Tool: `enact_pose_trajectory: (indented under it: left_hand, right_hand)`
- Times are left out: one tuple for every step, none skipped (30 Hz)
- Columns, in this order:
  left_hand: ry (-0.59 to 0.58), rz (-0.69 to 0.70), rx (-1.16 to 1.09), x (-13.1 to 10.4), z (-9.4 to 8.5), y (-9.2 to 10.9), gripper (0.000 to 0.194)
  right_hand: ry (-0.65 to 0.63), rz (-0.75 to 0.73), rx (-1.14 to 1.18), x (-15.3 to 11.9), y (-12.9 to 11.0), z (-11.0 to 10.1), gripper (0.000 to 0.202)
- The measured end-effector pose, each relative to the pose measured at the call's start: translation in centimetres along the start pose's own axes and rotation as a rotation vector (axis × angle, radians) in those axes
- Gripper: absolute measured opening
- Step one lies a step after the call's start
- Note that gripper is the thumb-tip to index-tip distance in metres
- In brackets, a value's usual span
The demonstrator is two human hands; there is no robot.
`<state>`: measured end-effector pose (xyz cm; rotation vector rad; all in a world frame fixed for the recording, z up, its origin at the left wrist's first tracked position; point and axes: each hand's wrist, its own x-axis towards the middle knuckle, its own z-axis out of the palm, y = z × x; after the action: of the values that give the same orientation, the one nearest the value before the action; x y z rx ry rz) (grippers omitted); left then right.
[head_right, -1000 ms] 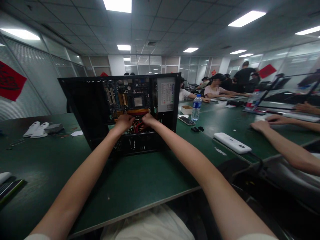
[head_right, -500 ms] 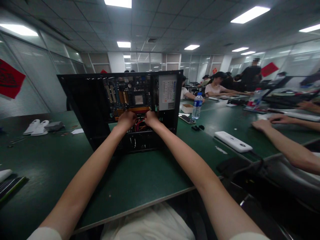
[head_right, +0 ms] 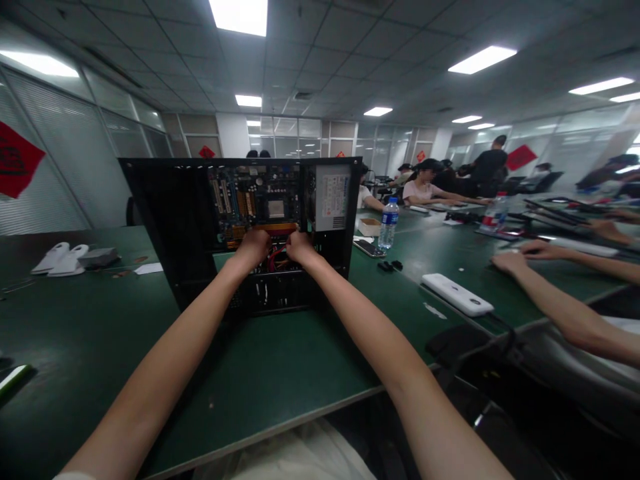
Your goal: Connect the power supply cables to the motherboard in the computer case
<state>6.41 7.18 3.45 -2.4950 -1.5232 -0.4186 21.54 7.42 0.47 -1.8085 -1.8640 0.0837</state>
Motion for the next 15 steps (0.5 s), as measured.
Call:
enact_pose_trajectory:
  left_hand:
    - [-0.002, 0.004, 0.006, 0.03, -0.12, 0.04, 0.035]
    - [-0.004, 0.007, 0.010, 0.04, -0.21, 0.07, 0.036]
    - [-0.006, 0.009, 0.013, 0.03, -0.26, 0.09, 0.036]
    - [-0.007, 0.011, 0.016, 0.00, -0.28, 0.09, 0.036]
    - [-0.008, 0.011, 0.018, -0.07, -0.26, 0.08, 0.035]
    - [-0.005, 0.012, 0.020, -0.16, -0.22, 0.07, 0.035]
    - [-0.002, 0.014, 0.022, -0.25, -0.16, 0.05, 0.035]
    - [0.002, 0.016, 0.023, -0.35, -0.08, 0.04, 0.035]
    - [0.004, 0.018, 0.024, -0.44, 0.01, 0.02, 0.036]
    - [0.006, 0.022, 0.025, -0.50, 0.11, 0.01, 0.037]
    - [0.008, 0.023, 0.026, -0.53, 0.21, 0.01, 0.038]
    - [0.008, 0.026, 0.027, -0.53, 0.30, 0.00, 0.038]
    - [0.007, 0.029, 0.030, -0.49, 0.37, -0.01, 0.039]
    - [0.005, 0.034, 0.032, -0.42, 0.42, -0.04, 0.039]
    - [0.003, 0.040, 0.034, -0.32, 0.44, -0.08, 0.039]
  right_hand:
    - [0.000, -0.001, -0.001, 0.03, 0.02, 0.01, 0.024]
    - [-0.001, -0.002, -0.002, 0.06, 0.03, 0.02, 0.024]
    - [-0.001, -0.003, -0.002, 0.09, 0.05, 0.02, 0.023]
    - [-0.001, -0.004, -0.002, 0.11, 0.06, 0.03, 0.023]
    - [0.000, -0.005, -0.002, 0.13, 0.09, 0.03, 0.023]
    - [0.001, -0.005, -0.001, 0.12, 0.12, 0.04, 0.023]
    - [0.001, -0.005, 0.000, 0.11, 0.15, 0.05, 0.024]
    - [0.000, -0.006, 0.001, 0.08, 0.20, 0.05, 0.024]
    - [-0.002, -0.008, 0.003, 0.05, 0.24, 0.06, 0.024]
    - [-0.005, -0.010, 0.006, 0.01, 0.29, 0.07, 0.024]
    - [-0.008, -0.012, 0.007, -0.02, 0.33, 0.08, 0.024]
    - [-0.011, -0.013, 0.006, -0.05, 0.35, 0.08, 0.024]
    - [-0.013, -0.014, 0.004, -0.05, 0.36, 0.09, 0.024]
    - [-0.015, -0.013, 0.001, -0.05, 0.36, 0.10, 0.024]
    - [-0.017, -0.011, -0.004, -0.03, 0.34, 0.10, 0.024]
